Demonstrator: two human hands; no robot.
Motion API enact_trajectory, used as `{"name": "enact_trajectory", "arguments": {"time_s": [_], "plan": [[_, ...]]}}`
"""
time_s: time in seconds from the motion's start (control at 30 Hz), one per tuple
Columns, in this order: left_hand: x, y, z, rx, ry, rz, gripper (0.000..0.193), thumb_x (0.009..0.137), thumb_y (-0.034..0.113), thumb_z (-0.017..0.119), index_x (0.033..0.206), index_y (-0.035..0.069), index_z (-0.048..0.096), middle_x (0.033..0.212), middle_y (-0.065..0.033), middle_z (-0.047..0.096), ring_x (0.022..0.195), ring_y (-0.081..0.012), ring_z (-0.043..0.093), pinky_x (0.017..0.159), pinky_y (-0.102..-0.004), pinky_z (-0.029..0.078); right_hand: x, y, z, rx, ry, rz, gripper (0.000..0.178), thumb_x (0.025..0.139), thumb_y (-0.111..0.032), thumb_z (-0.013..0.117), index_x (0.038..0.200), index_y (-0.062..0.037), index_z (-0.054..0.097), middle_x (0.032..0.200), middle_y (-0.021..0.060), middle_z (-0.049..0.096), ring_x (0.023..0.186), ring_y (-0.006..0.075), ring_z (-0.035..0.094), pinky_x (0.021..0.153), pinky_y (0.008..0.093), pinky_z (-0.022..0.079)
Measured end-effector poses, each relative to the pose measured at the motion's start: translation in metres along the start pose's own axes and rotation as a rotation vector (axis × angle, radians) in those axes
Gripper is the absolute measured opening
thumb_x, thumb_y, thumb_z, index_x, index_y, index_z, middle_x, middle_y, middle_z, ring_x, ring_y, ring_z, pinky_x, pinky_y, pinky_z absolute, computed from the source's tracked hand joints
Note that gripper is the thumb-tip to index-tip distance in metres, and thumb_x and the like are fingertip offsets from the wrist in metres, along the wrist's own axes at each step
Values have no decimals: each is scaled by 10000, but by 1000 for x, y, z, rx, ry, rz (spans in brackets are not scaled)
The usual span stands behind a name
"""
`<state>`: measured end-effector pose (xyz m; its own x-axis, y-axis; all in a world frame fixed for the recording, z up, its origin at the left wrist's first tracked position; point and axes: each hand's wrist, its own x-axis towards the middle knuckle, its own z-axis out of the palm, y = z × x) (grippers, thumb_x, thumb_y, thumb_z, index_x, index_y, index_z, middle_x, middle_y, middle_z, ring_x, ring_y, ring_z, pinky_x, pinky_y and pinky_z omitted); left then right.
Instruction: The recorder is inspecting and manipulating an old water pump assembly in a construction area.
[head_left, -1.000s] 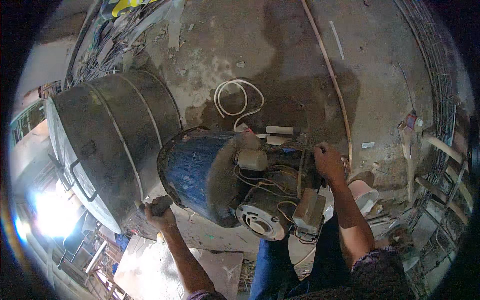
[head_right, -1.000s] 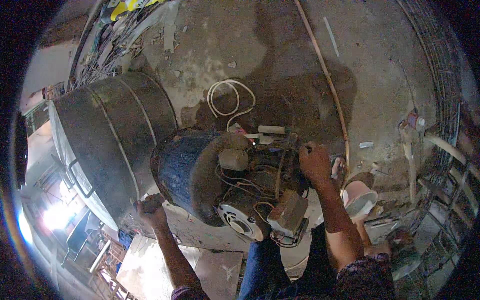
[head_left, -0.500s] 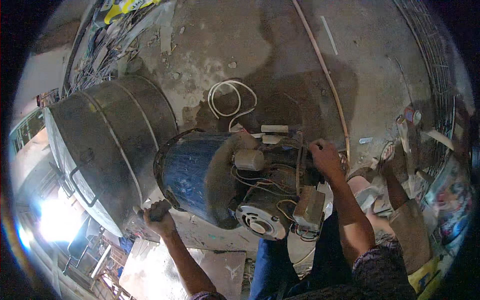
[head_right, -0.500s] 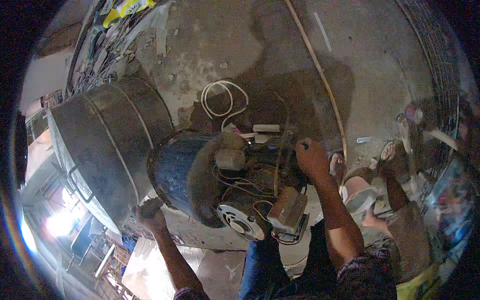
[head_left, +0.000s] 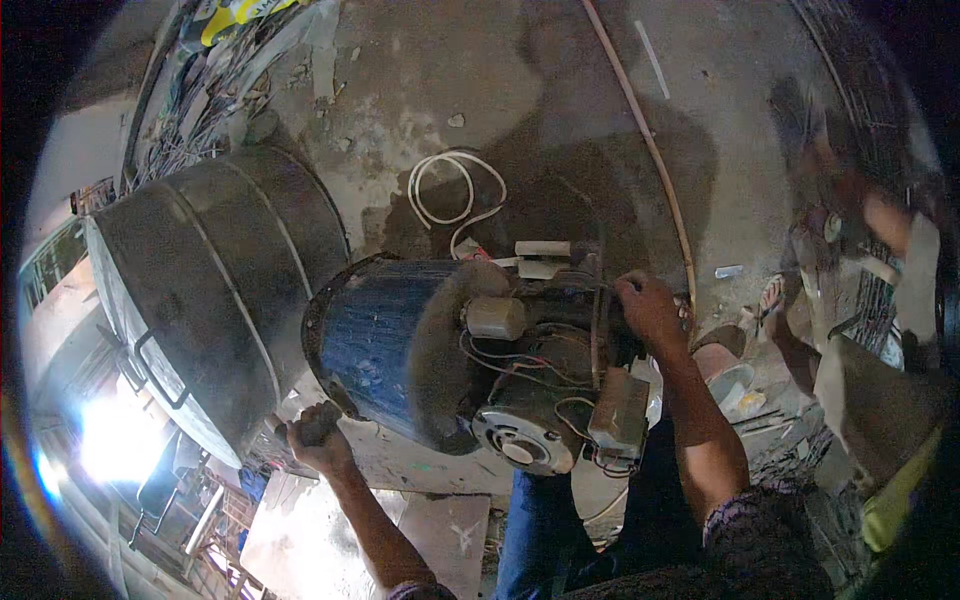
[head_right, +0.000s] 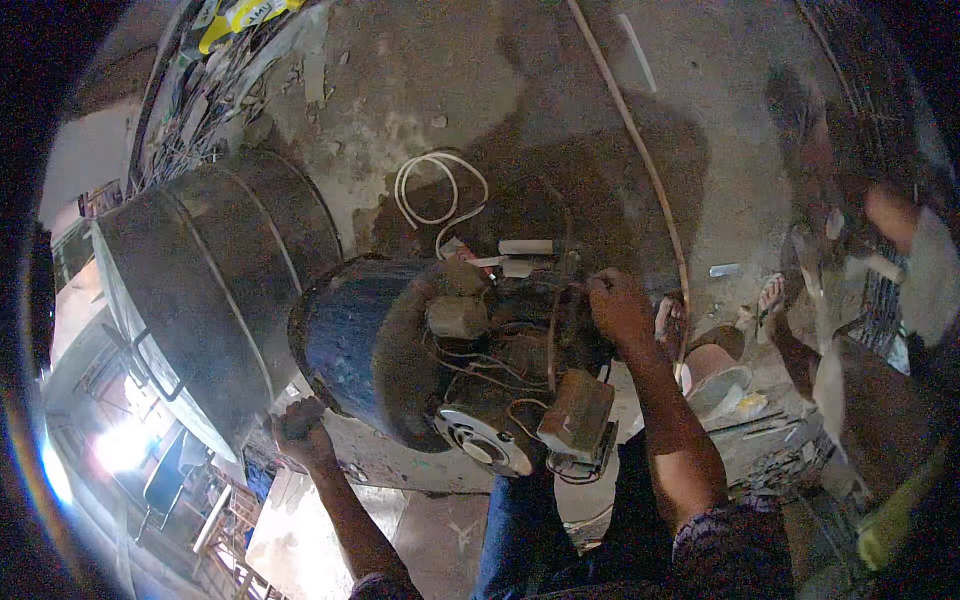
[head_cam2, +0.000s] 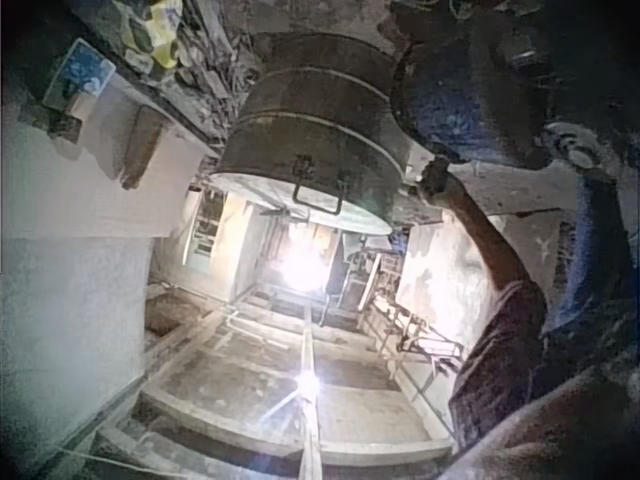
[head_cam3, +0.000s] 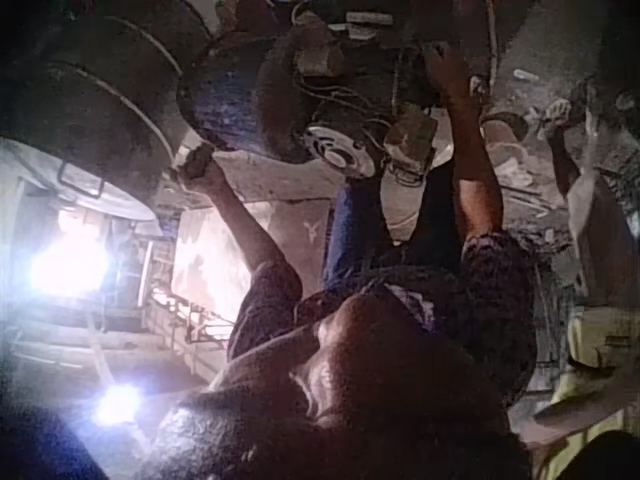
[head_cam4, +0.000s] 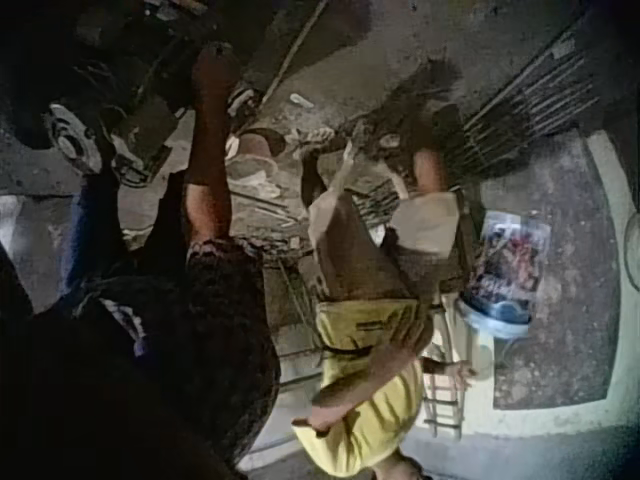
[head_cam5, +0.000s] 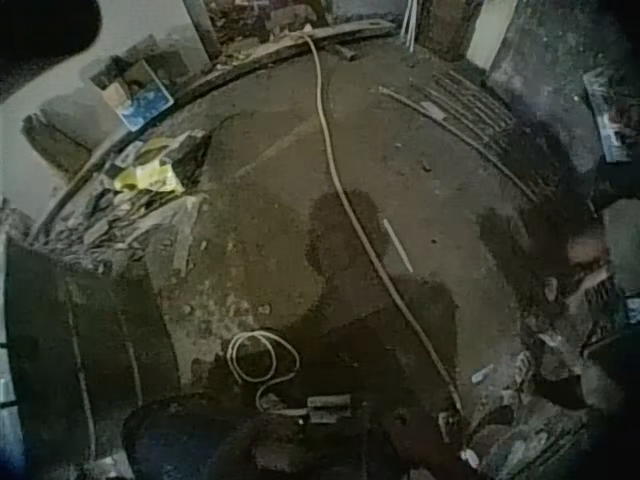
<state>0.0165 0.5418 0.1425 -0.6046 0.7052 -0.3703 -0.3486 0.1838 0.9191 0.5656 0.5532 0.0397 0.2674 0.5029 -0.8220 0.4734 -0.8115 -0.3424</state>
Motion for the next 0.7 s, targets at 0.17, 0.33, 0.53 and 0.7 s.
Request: {"name": "enact_trajectory", "arguments": {"time_s": [0.17,0.33,0.53,0.7], "plan": [[-8,2,1,-103,44,-92,333,982,226,540,1300,126,527,851,-116,624,834,-274,598,879,-502,483,7,13,6,-155,33,-15,382,936,-347,596,1213,-89,648,1162,194,676,1074,334,651,856,460,540],[-24,0,1,-196,-43,52,506,969,212,543,1454,246,401,829,-136,629,817,-295,627,818,-491,513,-2,28,7,758,47,284,428,914,-328,619,1187,1,621,1049,180,669,951,305,665,845,453,520],[-43,-5,-10,-25,94,19,333,963,275,546,1172,20,591,944,-155,687,922,-335,670,906,-553,517,-11,51,11,1186,-3,541,303,899,-262,644,1093,-31,629,1004,134,671,815,272,673,732,398,569],[-68,-15,-21,-59,273,76,217,869,243,612,872,26,616,885,-139,653,929,-330,623,947,-517,470,-26,71,28,1281,-64,435,313,905,-259,645,1115,-28,619,985,136,663,803,262,670,692,389,566]]}}
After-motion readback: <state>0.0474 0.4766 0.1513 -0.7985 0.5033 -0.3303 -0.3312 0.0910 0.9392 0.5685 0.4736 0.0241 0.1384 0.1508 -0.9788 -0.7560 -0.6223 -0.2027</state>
